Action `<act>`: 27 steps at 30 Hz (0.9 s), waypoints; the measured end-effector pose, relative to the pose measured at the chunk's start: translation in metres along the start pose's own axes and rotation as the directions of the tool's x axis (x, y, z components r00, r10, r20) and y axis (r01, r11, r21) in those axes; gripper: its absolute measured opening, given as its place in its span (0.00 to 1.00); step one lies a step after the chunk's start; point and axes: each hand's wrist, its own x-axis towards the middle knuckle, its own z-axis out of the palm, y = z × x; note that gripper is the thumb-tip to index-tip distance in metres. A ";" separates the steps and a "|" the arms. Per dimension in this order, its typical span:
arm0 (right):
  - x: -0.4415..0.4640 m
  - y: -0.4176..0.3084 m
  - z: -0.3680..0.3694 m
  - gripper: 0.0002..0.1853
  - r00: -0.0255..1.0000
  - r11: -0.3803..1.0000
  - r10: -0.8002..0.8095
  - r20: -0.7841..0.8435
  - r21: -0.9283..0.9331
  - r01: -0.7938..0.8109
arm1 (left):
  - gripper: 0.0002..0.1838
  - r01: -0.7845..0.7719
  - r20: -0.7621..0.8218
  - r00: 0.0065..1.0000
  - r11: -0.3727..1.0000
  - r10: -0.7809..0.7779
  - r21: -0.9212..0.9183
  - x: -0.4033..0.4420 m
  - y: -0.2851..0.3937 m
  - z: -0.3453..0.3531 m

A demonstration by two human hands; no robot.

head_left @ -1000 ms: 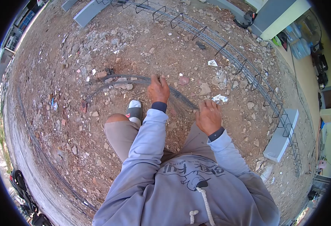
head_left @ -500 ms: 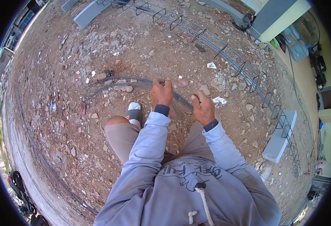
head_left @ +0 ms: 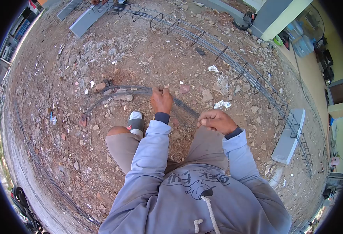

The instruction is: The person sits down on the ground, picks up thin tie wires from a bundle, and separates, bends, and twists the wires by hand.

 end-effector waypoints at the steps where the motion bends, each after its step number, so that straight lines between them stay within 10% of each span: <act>1: 0.000 0.001 -0.003 0.12 0.991 0.996 -0.076 -0.107 0.029 0.080 | 0.10 -0.016 0.021 1.000 1.000 0.015 0.026 0.002 -0.003 0.000; 4: 0.019 0.037 -0.022 0.10 0.798 0.977 -0.209 -0.565 -0.160 0.143 | 0.11 0.014 -0.013 1.000 1.000 -0.014 -0.002 0.000 0.010 -0.010; 7: 0.030 0.066 -0.026 0.09 0.667 0.722 -0.381 -0.640 -0.657 -0.218 | 0.12 -0.191 -0.080 0.972 0.945 0.220 0.265 -0.005 0.013 -0.008; 14: 0.026 0.097 0.001 0.09 0.900 0.421 -0.108 -0.422 -0.840 -0.343 | 0.12 -0.304 0.172 0.953 0.784 0.252 0.541 -0.031 0.040 -0.012; 17: 0.012 0.062 0.000 0.09 0.971 0.821 0.234 0.041 -0.544 -0.174 | 0.12 -0.284 0.131 0.959 0.803 0.253 0.523 -0.028 0.036 -0.009; 20: -0.014 0.031 -0.002 0.12 0.977 0.990 0.113 0.180 0.063 -0.127 | 0.12 -0.235 0.012 0.966 0.850 0.260 0.471 -0.022 0.034 -0.009; 21: -0.020 0.029 -0.003 0.14 0.998 0.946 -0.050 0.039 0.323 0.034 | 0.11 -0.233 -0.013 0.962 0.847 0.272 0.477 -0.020 0.030 -0.010; 24: -0.004 0.041 -0.014 0.14 0.874 0.927 -0.072 -0.481 0.292 0.237 | 0.10 -0.096 -0.043 0.994 0.981 0.105 0.170 -0.005 0.014 -0.009; 27: 0.023 0.090 -0.022 0.11 0.780 0.924 -0.216 -0.587 -0.380 -0.031 | 0.09 -0.170 -0.089 0.980 0.980 0.179 0.101 -0.013 0.030 -0.008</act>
